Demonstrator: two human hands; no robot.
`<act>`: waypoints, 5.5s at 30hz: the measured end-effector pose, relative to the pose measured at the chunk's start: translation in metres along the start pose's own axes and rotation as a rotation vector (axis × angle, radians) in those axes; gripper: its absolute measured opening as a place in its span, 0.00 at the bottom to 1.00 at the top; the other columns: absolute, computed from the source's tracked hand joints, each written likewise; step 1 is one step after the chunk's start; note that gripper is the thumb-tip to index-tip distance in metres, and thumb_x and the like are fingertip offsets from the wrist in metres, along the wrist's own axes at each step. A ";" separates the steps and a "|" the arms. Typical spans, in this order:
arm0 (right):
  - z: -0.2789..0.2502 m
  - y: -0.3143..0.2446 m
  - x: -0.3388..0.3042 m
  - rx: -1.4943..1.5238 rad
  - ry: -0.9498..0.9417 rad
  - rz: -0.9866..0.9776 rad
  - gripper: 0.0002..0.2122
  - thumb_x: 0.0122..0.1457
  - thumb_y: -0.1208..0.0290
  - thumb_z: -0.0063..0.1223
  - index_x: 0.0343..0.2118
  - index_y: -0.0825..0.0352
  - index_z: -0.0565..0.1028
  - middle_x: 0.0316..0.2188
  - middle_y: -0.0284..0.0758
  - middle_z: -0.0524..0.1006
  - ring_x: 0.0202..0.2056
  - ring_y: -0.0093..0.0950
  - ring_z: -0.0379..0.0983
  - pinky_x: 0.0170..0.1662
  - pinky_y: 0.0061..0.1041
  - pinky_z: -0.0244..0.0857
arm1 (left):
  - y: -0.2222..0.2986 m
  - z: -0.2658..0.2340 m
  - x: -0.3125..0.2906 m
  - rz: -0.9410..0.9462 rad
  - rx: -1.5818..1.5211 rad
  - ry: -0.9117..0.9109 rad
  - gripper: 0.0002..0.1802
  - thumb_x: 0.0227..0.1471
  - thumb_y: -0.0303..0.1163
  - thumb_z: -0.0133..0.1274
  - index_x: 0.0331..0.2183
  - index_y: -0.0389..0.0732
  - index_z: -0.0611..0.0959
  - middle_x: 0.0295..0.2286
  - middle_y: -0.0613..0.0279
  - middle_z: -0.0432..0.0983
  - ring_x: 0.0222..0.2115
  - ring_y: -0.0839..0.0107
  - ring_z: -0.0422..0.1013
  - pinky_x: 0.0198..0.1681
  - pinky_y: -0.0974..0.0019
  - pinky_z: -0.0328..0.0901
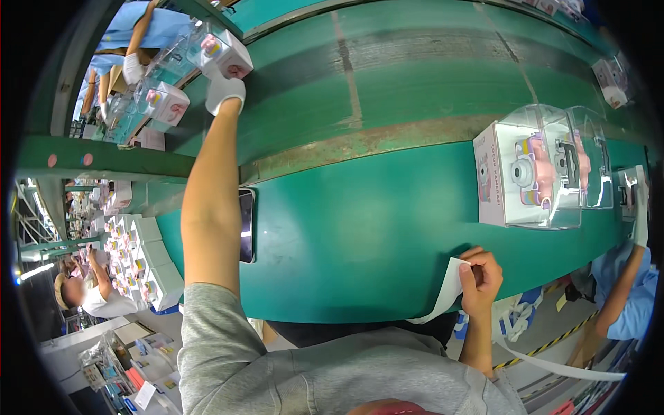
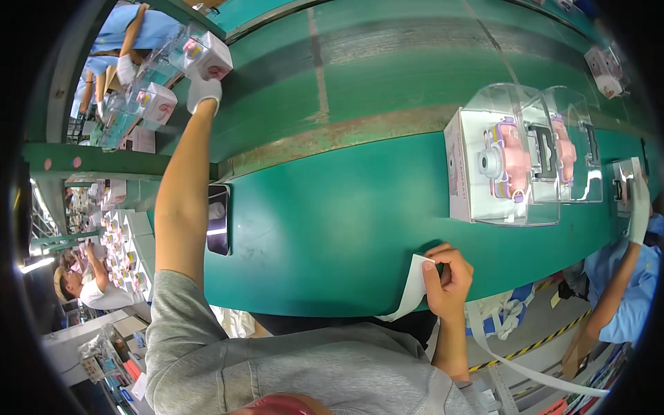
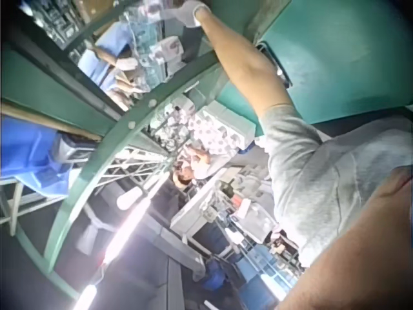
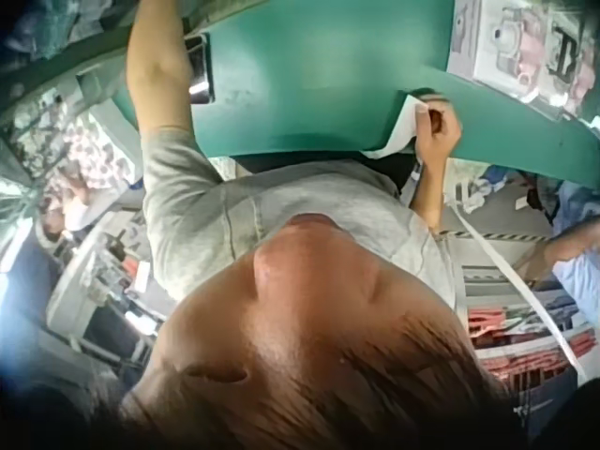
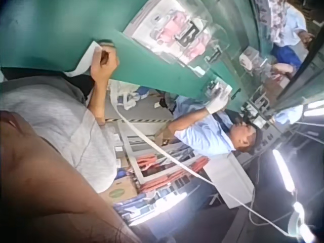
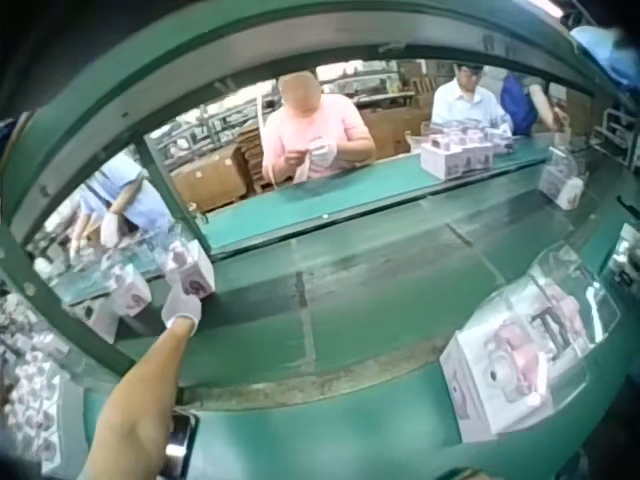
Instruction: Packaging small electronic devices into boxes and sealing them with tape on an assembly line.
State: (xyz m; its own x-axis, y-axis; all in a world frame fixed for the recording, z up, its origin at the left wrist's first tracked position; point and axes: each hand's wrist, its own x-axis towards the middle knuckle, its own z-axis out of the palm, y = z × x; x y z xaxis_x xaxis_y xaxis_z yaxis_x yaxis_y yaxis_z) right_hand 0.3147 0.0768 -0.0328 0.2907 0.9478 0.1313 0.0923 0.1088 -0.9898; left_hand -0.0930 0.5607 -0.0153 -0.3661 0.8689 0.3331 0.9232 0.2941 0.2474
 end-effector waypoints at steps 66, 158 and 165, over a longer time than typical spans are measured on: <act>0.117 -0.089 0.002 -0.775 -0.474 -0.905 0.04 0.58 0.73 0.61 0.30 0.64 0.76 0.20 0.33 0.80 0.19 0.32 0.72 0.30 0.30 0.60 | -0.040 -0.235 -0.360 1.103 -0.766 -0.012 0.52 0.29 0.28 0.74 0.57 0.46 0.67 0.56 0.50 0.67 0.58 0.46 0.64 0.59 0.49 0.62; -0.006 -0.135 -0.019 0.118 -0.055 -0.662 0.05 0.53 0.81 0.64 0.30 0.71 0.78 0.24 0.36 0.80 0.24 0.27 0.69 0.31 0.26 0.61 | 0.094 -0.298 -0.461 0.475 -1.449 -0.817 0.06 0.54 0.21 0.60 0.37 0.35 0.85 0.31 0.58 0.81 0.31 0.68 0.76 0.37 0.67 0.70; 0.004 -0.132 -0.020 0.083 0.041 -0.726 0.05 0.55 0.80 0.65 0.28 0.71 0.77 0.19 0.34 0.76 0.19 0.24 0.66 0.22 0.22 0.57 | 0.095 -0.298 -0.477 0.516 -1.452 -0.643 0.07 0.51 0.18 0.62 0.36 0.34 0.84 0.31 0.57 0.81 0.32 0.70 0.76 0.36 0.68 0.70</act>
State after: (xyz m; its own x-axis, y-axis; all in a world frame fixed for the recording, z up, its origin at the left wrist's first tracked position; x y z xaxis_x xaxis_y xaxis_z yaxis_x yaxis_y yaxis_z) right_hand 0.2932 0.0445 0.0954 0.2194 0.6160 0.7566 0.2038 0.7295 -0.6529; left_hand 0.1348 0.0558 0.1208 0.3659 0.8700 0.3306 -0.0795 -0.3247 0.9425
